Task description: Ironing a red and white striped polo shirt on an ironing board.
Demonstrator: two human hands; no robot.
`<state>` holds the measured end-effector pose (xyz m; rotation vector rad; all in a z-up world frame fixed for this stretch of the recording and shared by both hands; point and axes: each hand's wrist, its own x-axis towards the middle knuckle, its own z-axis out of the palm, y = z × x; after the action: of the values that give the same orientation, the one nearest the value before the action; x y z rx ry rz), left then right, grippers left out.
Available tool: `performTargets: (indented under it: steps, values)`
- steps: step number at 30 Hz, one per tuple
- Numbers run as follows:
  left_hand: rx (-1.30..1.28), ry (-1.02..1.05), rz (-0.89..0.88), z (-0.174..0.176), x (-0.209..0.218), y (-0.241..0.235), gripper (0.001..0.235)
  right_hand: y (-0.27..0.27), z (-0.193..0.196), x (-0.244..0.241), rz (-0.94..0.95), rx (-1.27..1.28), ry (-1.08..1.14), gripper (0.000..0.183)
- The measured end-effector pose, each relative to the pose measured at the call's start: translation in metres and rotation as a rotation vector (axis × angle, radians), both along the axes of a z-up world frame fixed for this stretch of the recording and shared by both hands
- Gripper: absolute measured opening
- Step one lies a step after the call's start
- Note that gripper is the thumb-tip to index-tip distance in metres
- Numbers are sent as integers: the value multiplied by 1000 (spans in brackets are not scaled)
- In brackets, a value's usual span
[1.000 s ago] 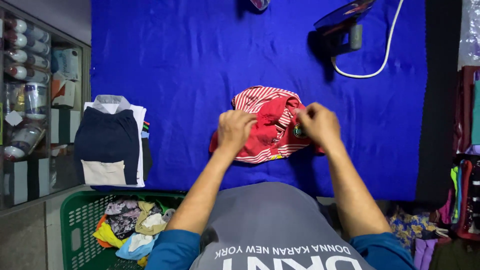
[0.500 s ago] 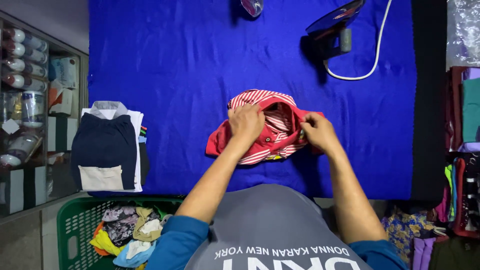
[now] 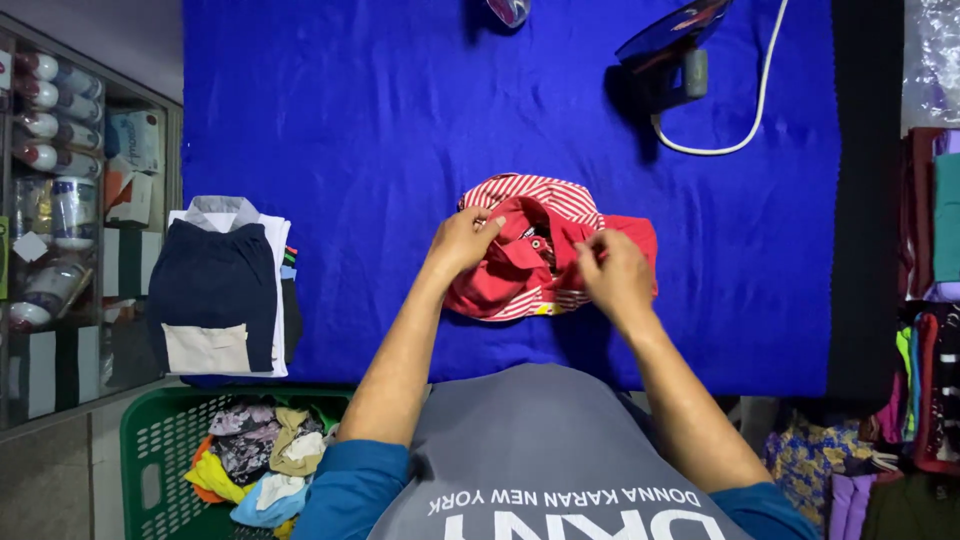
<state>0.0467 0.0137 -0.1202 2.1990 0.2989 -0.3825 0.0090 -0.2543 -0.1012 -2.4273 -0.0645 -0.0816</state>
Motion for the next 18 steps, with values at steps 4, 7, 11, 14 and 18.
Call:
performTargets:
  steps: [4, 7, 11, 14, 18]
  values:
    - [-103, 162, 131, 28, -9, -9, 46, 26, 4, 0, 68, -31, -9, 29]
    - [19, 134, -9, 33, -12, -7, 43, 28, 1, 9, 111, -380, -25, 46]
    - [11, -73, 23, 30, -18, 5, 30, -4, -22, 20, 213, -521, 44, 30]
    - [-3, -237, -23, 51, -23, 8, 30, -34, -17, 27, 250, -205, 286, 26]
    - [-102, -63, -85, 42, -9, 9, 34, -79, -48, 47, 124, 781, 658, 34]
